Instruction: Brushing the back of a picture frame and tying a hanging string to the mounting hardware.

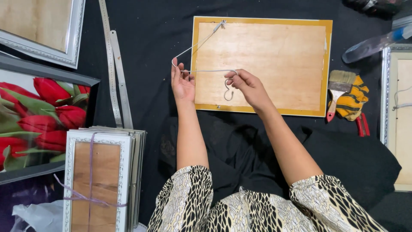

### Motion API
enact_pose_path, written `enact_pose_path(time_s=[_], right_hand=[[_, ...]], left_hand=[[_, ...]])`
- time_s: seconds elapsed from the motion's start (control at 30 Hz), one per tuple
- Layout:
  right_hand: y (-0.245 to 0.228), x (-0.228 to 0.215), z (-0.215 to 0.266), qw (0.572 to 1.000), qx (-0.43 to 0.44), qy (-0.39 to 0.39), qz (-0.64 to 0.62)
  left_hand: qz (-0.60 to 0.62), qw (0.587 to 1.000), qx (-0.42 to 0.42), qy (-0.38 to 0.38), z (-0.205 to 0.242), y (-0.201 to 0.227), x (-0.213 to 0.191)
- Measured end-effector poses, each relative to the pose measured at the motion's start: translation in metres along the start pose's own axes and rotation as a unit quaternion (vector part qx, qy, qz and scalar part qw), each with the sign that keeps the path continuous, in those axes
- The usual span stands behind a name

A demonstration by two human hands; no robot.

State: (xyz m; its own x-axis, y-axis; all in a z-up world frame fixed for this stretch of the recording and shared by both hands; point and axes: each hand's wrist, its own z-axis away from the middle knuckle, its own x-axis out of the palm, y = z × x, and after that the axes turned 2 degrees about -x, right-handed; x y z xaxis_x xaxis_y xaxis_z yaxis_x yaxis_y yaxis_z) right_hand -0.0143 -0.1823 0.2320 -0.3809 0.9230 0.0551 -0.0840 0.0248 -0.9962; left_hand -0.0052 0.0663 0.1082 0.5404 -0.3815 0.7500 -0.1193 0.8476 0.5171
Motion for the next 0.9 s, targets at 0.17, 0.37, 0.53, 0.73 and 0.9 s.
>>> enact_pose_path(time_s=[0.17, 0.37, 0.53, 0.73, 0.9], right_hand=[[0.022, 0.006, 0.004, 0.904, 0.077, -0.143, 0.395], [0.140, -0.023, 0.016, 0.767, 0.158, -0.172, 0.598], [0.160, -0.031, 0.036, 0.767, 0.131, -0.092, 0.622], [0.162, -0.019, 0.047, 0.758, 0.070, -0.066, 0.645], [0.163, -0.021, 0.040, 0.729, 0.020, -0.064, 0.681]], left_hand=[[-0.089, 0.996, 0.000, 0.030, -0.016, -0.007, -0.017], [-0.359, 0.908, 0.182, 0.116, 0.001, 0.008, 0.010], [-0.470, 0.777, 0.413, 0.067, 0.022, 0.033, 0.063], [-0.574, 0.575, 0.582, -0.023, 0.023, 0.047, 0.101], [-0.626, 0.515, 0.579, -0.081, 0.016, 0.055, 0.120]])
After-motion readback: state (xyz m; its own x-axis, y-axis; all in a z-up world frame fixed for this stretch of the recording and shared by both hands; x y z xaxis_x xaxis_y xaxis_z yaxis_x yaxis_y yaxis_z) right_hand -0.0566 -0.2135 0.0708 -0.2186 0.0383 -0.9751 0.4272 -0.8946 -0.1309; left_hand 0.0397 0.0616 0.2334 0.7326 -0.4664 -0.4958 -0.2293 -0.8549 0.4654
